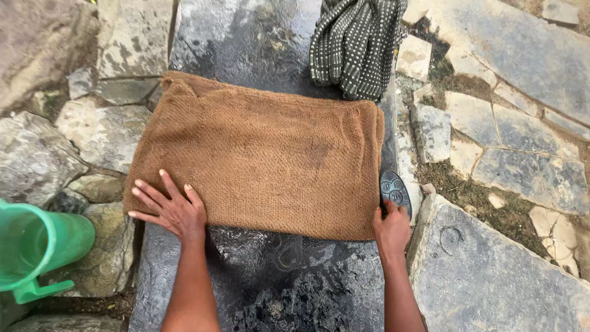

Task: The person scrubs a burlap sack on a stone surface using a brush, pours water from a green cup over their hands and the sack, and then continues scrubbing before folding the sack.

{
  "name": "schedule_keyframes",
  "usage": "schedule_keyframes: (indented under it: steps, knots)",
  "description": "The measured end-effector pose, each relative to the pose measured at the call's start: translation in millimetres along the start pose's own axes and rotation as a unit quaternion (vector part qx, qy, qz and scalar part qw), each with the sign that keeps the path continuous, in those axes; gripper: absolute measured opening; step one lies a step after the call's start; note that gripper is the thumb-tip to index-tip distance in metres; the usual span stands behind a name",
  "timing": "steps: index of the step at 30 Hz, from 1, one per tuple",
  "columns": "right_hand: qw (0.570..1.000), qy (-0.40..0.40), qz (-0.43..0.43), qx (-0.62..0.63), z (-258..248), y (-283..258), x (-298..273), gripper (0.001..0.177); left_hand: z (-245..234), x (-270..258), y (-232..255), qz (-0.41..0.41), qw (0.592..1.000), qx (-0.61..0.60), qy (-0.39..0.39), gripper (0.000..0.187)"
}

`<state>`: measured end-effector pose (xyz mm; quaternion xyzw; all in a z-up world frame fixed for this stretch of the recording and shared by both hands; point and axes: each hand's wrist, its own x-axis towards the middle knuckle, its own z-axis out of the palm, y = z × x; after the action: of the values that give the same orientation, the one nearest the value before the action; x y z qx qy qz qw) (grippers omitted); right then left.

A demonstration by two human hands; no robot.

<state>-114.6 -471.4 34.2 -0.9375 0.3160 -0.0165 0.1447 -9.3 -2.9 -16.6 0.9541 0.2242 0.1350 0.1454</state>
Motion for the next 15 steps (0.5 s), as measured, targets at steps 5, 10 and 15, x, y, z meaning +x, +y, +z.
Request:
schedule_keyframes:
  steps: [5, 10, 15]
  knots:
    - [0.999, 0.039, -0.004, -0.005, 12, -3, -11, 0.050, 17, -7, 5, -0.206, 0.974, -0.055, 0.078, 0.099]
    - [0.992, -0.092, 0.074, 0.033, 27, 15, -5, 0.063, 15, -8, 22, -0.345, 0.921, -0.170, 0.057, 0.105]
    - [0.948, -0.167, 0.209, 0.170, 12, 4, 8, 0.062, -2, 30, 9, -0.512, 0.758, -0.401, 0.050, 0.092]
